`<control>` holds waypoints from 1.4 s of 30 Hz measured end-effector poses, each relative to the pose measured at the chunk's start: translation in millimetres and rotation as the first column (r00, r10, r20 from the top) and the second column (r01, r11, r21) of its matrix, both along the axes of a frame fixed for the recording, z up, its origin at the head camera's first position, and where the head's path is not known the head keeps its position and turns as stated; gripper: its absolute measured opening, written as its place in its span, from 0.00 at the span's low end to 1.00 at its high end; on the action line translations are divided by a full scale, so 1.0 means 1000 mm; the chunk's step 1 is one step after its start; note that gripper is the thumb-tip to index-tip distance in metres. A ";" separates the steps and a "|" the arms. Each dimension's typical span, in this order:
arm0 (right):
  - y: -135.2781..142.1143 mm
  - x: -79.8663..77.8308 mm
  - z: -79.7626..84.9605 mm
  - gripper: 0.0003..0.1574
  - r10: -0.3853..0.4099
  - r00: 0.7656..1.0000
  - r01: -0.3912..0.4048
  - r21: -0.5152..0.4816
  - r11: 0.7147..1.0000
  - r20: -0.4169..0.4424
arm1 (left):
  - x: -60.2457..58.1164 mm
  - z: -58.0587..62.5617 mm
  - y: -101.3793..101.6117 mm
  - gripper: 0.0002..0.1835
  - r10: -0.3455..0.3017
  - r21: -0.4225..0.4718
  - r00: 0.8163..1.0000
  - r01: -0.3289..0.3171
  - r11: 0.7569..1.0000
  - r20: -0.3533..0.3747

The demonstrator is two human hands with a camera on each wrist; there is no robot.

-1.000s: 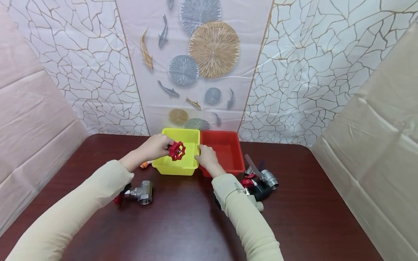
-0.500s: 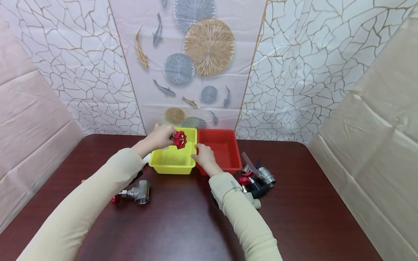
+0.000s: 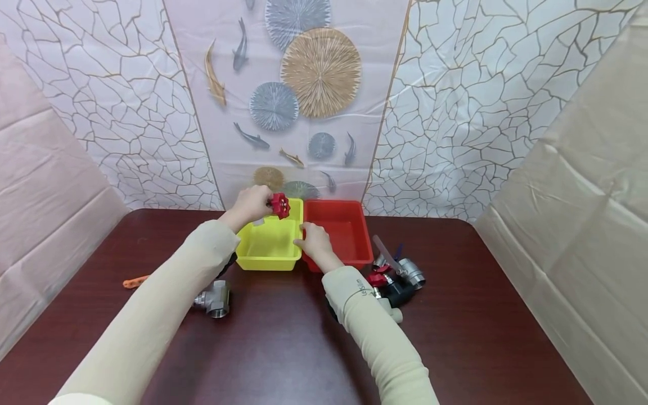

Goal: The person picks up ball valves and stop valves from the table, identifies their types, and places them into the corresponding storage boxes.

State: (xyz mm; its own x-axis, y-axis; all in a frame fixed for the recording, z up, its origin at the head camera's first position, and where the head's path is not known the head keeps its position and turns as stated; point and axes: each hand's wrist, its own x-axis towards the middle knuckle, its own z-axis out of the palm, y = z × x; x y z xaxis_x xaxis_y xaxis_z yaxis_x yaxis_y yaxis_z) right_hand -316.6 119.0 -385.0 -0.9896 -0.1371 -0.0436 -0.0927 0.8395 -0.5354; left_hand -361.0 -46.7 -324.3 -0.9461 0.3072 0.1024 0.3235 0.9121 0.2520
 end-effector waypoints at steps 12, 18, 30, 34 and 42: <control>-0.001 -0.002 0.003 0.32 -0.012 0.999 0.011 0.021 1.000 0.050 | -0.008 -0.005 0.001 0.10 0.080 0.109 0.996 -0.085 0.990 0.047; -0.001 -0.004 0.004 0.33 -0.023 0.998 0.023 0.006 1.000 0.066 | -0.013 -0.016 0.009 0.09 0.110 0.084 0.991 -0.117 0.990 0.080; -0.001 0.001 0.006 0.33 -0.016 0.997 0.016 0.000 1.000 0.075 | -0.016 -0.034 0.003 0.11 0.213 0.104 0.964 -0.231 0.967 0.157; 0.000 0.001 0.007 0.34 -0.029 0.996 0.028 0.009 1.000 0.090 | -0.017 -0.037 0.000 0.11 0.231 0.089 0.957 -0.249 0.964 0.177; -0.003 0.000 0.006 0.32 -0.008 0.998 0.007 0.021 1.000 0.061 | -0.019 -0.039 0.001 0.14 0.267 0.102 0.944 -0.290 0.952 0.193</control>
State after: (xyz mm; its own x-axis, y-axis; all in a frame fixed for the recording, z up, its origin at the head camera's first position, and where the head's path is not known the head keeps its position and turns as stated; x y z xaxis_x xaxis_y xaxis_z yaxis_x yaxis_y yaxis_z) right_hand -316.9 115.9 -378.6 -0.9859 -0.1283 -0.1071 -0.0541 0.8511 -0.5221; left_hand -380.0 -45.6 -362.9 -0.9984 0.0245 -0.0510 0.0020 0.9160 0.4012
